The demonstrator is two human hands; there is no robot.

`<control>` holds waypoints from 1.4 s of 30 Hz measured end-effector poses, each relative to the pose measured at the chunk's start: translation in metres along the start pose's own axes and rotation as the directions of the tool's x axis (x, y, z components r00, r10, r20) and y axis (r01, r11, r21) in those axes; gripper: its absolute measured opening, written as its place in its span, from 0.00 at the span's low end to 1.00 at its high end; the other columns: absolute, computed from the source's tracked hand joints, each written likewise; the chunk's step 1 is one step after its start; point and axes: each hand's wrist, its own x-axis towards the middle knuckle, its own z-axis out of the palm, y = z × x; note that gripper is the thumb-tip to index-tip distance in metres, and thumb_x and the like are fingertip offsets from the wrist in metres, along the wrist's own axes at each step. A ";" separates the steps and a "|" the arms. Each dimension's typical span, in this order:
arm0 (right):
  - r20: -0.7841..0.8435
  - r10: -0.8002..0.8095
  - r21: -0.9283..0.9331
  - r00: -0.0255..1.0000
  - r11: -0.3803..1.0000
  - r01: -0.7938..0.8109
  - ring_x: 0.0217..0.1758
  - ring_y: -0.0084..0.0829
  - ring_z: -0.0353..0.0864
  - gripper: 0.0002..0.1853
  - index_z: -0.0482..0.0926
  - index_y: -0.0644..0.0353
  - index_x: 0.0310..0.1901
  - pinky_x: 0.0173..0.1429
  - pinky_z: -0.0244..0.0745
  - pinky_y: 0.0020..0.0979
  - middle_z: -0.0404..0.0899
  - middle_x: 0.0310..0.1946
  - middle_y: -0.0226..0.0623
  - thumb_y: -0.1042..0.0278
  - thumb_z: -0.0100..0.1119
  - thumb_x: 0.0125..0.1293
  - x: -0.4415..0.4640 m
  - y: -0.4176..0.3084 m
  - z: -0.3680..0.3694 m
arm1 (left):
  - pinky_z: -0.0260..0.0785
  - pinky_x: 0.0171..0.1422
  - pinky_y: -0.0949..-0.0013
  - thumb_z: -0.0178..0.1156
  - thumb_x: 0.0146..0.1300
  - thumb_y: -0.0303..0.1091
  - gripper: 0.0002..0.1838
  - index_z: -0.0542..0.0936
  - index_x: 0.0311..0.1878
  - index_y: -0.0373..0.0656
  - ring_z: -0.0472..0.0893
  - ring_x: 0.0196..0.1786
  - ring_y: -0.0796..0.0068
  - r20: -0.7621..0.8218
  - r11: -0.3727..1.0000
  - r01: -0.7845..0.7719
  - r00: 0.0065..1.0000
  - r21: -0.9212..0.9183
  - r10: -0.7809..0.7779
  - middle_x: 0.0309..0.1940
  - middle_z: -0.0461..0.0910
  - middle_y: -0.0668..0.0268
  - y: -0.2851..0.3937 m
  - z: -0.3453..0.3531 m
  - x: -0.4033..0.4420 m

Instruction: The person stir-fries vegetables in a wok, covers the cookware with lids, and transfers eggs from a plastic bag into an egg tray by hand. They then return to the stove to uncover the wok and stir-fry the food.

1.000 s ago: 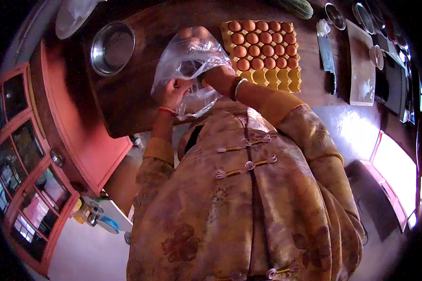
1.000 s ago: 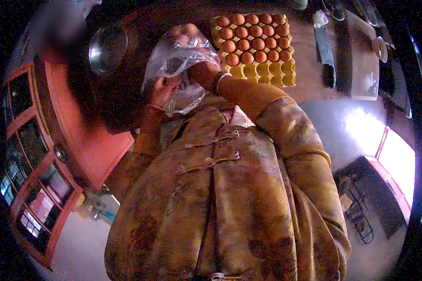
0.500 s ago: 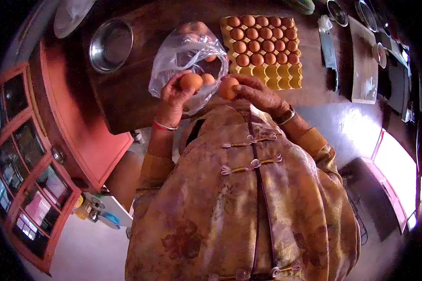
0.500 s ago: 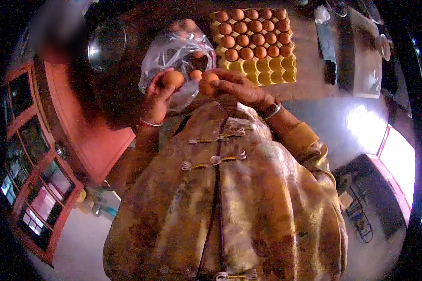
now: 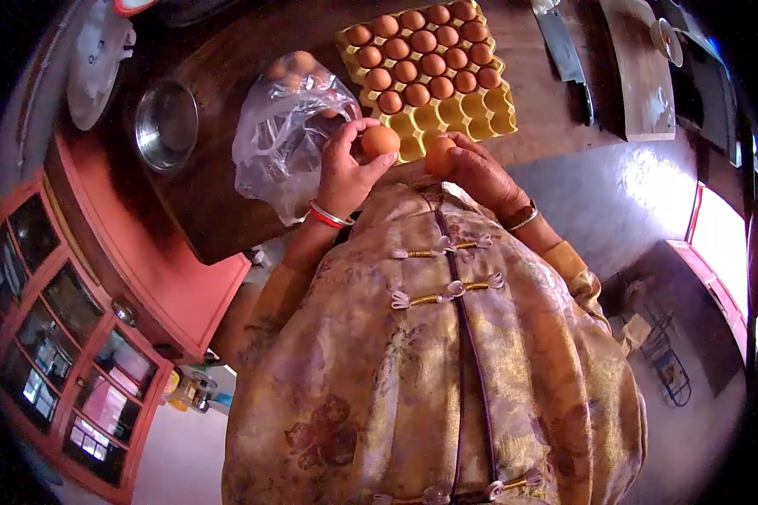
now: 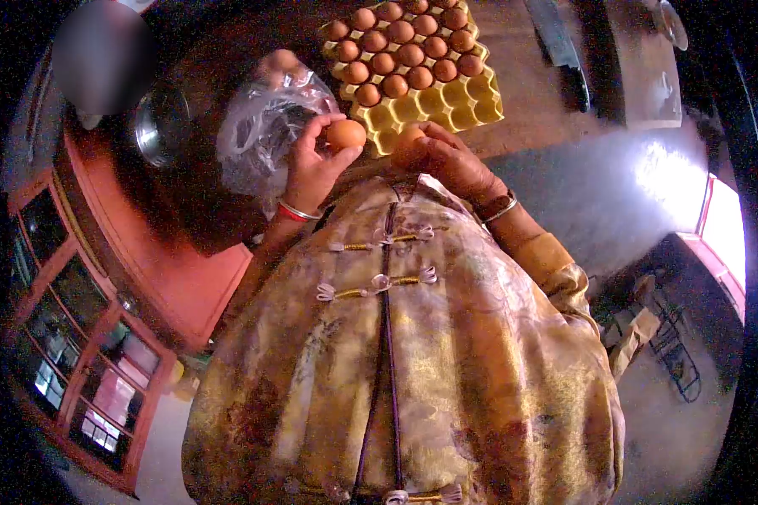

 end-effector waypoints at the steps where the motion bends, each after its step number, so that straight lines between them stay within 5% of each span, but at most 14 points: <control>1: -0.024 -0.013 -0.013 1.000 1.000 0.013 0.55 0.34 0.75 0.21 0.64 0.63 0.61 0.63 0.69 0.37 0.72 0.52 0.39 0.60 0.47 0.72 -0.001 0.000 -0.006 | 0.73 0.50 0.67 0.71 0.47 0.30 0.22 0.76 0.46 0.38 0.80 0.44 0.64 -0.025 0.999 0.023 0.999 0.046 -0.022 0.45 0.78 0.56 -0.007 0.006 0.003; 4: -0.085 -0.017 0.001 0.996 1.000 0.018 0.56 0.33 0.74 0.21 0.64 0.63 0.61 0.62 0.69 0.36 0.72 0.53 0.38 0.59 0.47 0.72 -0.012 -0.008 -0.012 | 0.71 0.53 0.68 0.70 0.51 0.30 0.22 0.76 0.50 0.38 0.78 0.47 0.70 0.034 0.933 -0.120 0.993 0.339 0.115 0.45 0.79 0.60 -0.024 0.016 0.014; 12: -0.170 -0.048 0.015 0.984 0.999 0.051 0.55 0.27 0.72 0.20 0.66 0.63 0.60 0.57 0.72 0.32 0.71 0.52 0.34 0.59 0.46 0.73 -0.010 -0.011 -0.039 | 0.69 0.52 0.55 0.68 0.48 0.29 0.24 0.71 0.49 0.39 0.75 0.49 0.48 0.043 0.822 -0.153 0.987 0.548 0.155 0.42 0.74 0.51 -0.052 0.036 0.032; 14: -0.263 -0.076 -0.233 0.962 0.972 0.013 0.51 0.25 0.74 0.20 0.69 0.61 0.59 0.50 0.75 0.27 0.73 0.48 0.33 0.56 0.48 0.73 -0.007 -0.019 -0.037 | 0.70 0.50 0.53 0.66 0.49 0.27 0.21 0.70 0.46 0.40 0.76 0.46 0.46 0.052 0.825 -0.114 0.993 0.554 0.102 0.41 0.75 0.51 -0.054 0.038 0.038; 18: -0.207 -0.042 -0.385 0.977 0.922 -0.042 0.46 0.24 0.76 0.20 0.71 0.60 0.57 0.45 0.77 0.24 0.75 0.45 0.30 0.57 0.53 0.70 0.019 -0.017 -0.057 | 0.71 0.47 0.53 0.65 0.48 0.27 0.18 0.71 0.42 0.40 0.77 0.44 0.48 0.196 0.686 -0.232 0.972 0.689 0.131 0.40 0.75 0.51 -0.052 0.042 0.043; 20: -0.159 -0.342 -0.705 0.926 0.696 0.135 0.40 0.30 0.78 0.22 0.71 0.60 0.55 0.44 0.78 0.29 0.76 0.37 0.32 0.60 0.61 0.64 0.036 -0.012 -0.052 | 0.72 0.46 0.52 0.65 0.47 0.26 0.17 0.72 0.41 0.40 0.78 0.43 0.49 0.275 0.592 -0.273 0.957 0.758 0.089 0.40 0.74 0.52 -0.055 0.046 0.049; 21: -0.159 -0.341 -0.706 0.927 0.696 0.135 0.40 0.30 0.78 0.22 0.71 0.60 0.55 0.44 0.78 0.29 0.76 0.37 0.32 0.60 0.61 0.64 0.040 -0.016 -0.045 | 0.72 0.46 0.52 0.62 0.49 0.25 0.16 0.73 0.43 0.41 0.78 0.44 0.50 0.330 0.568 -0.302 0.942 0.766 0.057 0.40 0.73 0.54 -0.066 0.046 0.052; 23: 0.253 -0.462 -0.961 0.850 -0.220 0.166 0.41 0.39 0.79 0.24 0.72 0.58 0.52 0.44 0.78 0.35 0.75 0.38 0.38 0.65 0.67 0.54 0.045 -0.029 -0.030 | 0.71 0.46 0.52 0.61 0.51 0.24 0.16 0.72 0.45 0.39 0.77 0.45 0.48 0.346 0.561 -0.324 0.936 0.762 0.071 0.41 0.72 0.52 -0.072 0.049 0.056; 28: 0.240 -0.490 -0.954 0.838 -0.281 0.109 0.46 0.45 0.77 0.21 0.74 0.51 0.47 0.42 0.77 0.42 0.72 0.42 0.38 0.68 0.66 0.49 0.071 -0.004 -0.037 | 0.74 0.45 0.51 0.52 0.60 0.28 0.13 0.73 0.48 0.38 0.79 0.47 0.50 0.361 0.448 -0.349 0.931 0.823 0.061 0.48 0.71 0.48 -0.074 0.055 0.054; 30: 0.333 -0.471 -0.900 0.817 -0.417 0.127 0.48 0.43 0.76 0.21 0.74 0.50 0.47 0.42 0.77 0.41 0.71 0.42 0.37 0.68 0.65 0.49 0.074 -0.001 -0.039 | 0.74 0.45 0.51 0.50 0.62 0.28 0.14 0.73 0.50 0.39 0.79 0.46 0.50 0.367 0.380 -0.430 0.902 0.819 0.229 0.50 0.71 0.48 -0.079 0.055 0.053; 34: 0.276 -0.422 -0.915 0.864 -0.389 0.102 0.52 0.43 0.73 0.21 0.75 0.50 0.50 0.46 0.77 0.42 0.71 0.46 0.37 0.71 0.63 0.51 0.073 0.001 -0.039 | 0.72 0.52 0.58 0.53 0.57 0.26 0.13 0.77 0.45 0.36 0.76 0.49 0.54 0.360 0.363 -0.440 0.894 0.821 0.268 0.49 0.70 0.49 -0.078 0.055 0.051; 39: 0.351 -0.376 -0.863 0.857 -0.485 0.140 0.54 0.46 0.72 0.22 0.75 0.53 0.52 0.51 0.76 0.42 0.70 0.49 0.41 0.71 0.63 0.52 0.073 0.000 -0.029 | 0.69 0.54 0.56 0.57 0.56 0.25 0.11 0.74 0.44 0.38 0.75 0.53 0.53 0.329 0.588 -0.345 0.934 0.731 0.138 0.50 0.71 0.51 -0.050 0.047 0.033; 40: 0.324 -0.376 -0.871 0.868 -0.477 0.119 0.54 0.46 0.71 0.23 0.75 0.54 0.52 0.52 0.76 0.42 0.69 0.50 0.42 0.72 0.63 0.52 0.073 0.000 -0.028 | 0.69 0.52 0.55 0.59 0.56 0.26 0.10 0.75 0.42 0.39 0.76 0.49 0.53 0.250 0.648 -0.392 0.919 0.653 0.305 0.43 0.74 0.53 -0.044 0.043 0.021; 42: 0.352 -0.362 -0.849 0.863 -0.511 0.133 0.55 0.46 0.71 0.22 0.75 0.53 0.51 0.53 0.75 0.43 0.69 0.50 0.41 0.72 0.63 0.52 0.074 0.000 -0.028 | 0.70 0.48 0.56 0.60 0.57 0.26 0.06 0.76 0.39 0.39 0.77 0.44 0.54 0.146 0.756 -0.320 0.946 0.571 0.290 0.36 0.76 0.55 -0.031 0.021 0.008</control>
